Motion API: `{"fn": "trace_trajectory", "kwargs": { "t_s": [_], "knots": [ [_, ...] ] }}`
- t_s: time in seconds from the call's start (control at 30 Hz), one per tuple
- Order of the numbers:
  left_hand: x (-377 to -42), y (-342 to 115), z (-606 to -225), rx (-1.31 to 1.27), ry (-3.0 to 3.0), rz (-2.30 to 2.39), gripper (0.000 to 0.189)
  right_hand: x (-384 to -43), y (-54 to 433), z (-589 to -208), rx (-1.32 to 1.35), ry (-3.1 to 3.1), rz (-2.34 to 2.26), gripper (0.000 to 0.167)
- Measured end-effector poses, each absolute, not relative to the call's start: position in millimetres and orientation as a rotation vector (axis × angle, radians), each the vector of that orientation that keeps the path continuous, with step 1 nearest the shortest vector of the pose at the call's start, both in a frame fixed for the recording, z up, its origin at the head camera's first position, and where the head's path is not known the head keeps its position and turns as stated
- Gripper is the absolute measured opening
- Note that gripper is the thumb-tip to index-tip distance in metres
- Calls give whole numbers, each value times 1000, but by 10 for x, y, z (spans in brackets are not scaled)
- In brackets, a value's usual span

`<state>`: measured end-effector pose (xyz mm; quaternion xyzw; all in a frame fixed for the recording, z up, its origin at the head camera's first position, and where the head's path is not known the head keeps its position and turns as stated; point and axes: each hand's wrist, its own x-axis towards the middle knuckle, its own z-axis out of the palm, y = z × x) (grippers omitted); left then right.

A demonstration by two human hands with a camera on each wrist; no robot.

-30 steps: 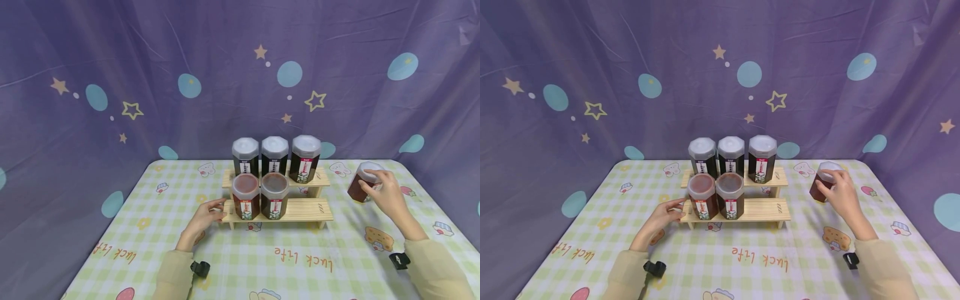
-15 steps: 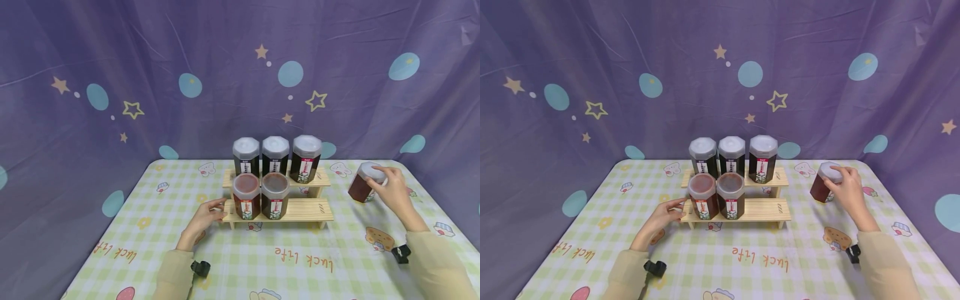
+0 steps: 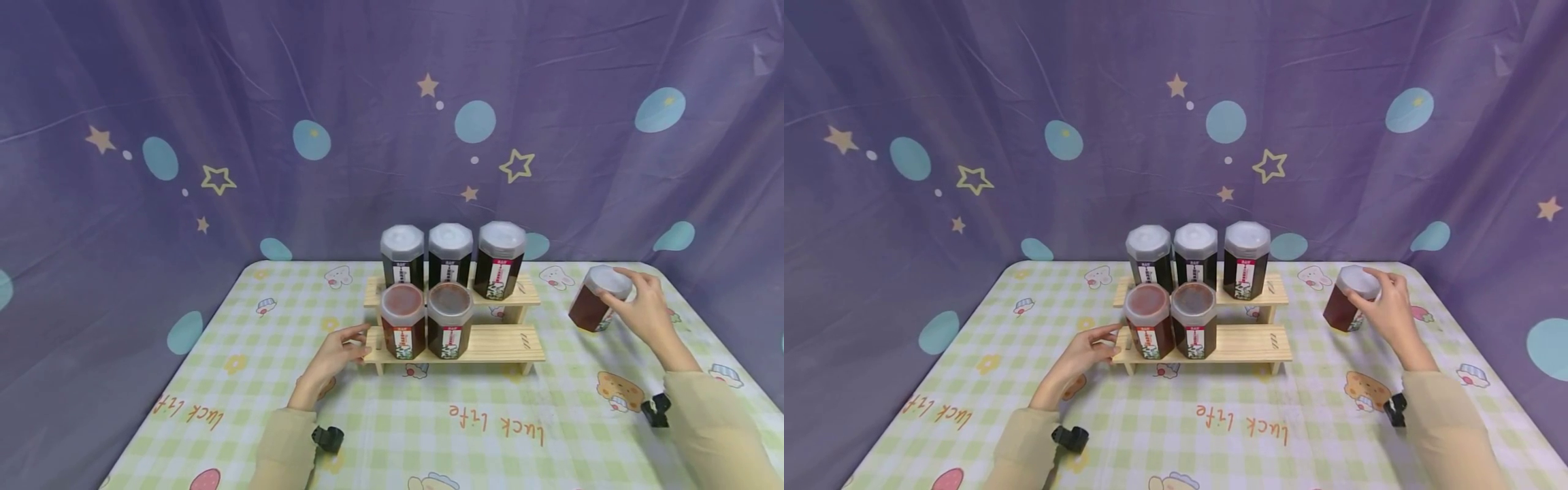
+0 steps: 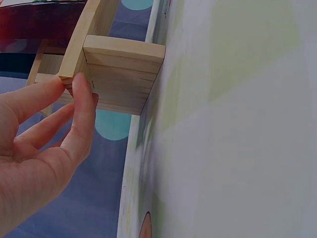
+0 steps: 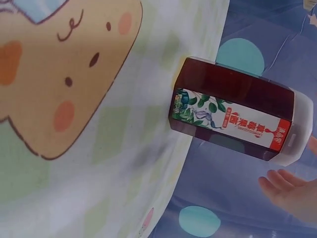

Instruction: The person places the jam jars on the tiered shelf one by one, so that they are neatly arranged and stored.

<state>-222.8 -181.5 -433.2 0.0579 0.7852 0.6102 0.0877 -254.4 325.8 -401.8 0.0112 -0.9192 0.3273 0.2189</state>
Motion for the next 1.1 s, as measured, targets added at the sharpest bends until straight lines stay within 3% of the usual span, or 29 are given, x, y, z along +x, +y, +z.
{"fn": "trace_trajectory", "kwargs": {
  "t_s": [0.33,1.1],
  "knots": [
    [-2254,-1839,-4343,206,2297,1816,50,-2588,3298,-4038,-13,-2624,952,65],
    [-2218,-1832,-4336,182,2308,1834,49,-2644,3362,-4131,-4,-2615,1179,70]
  ]
}}
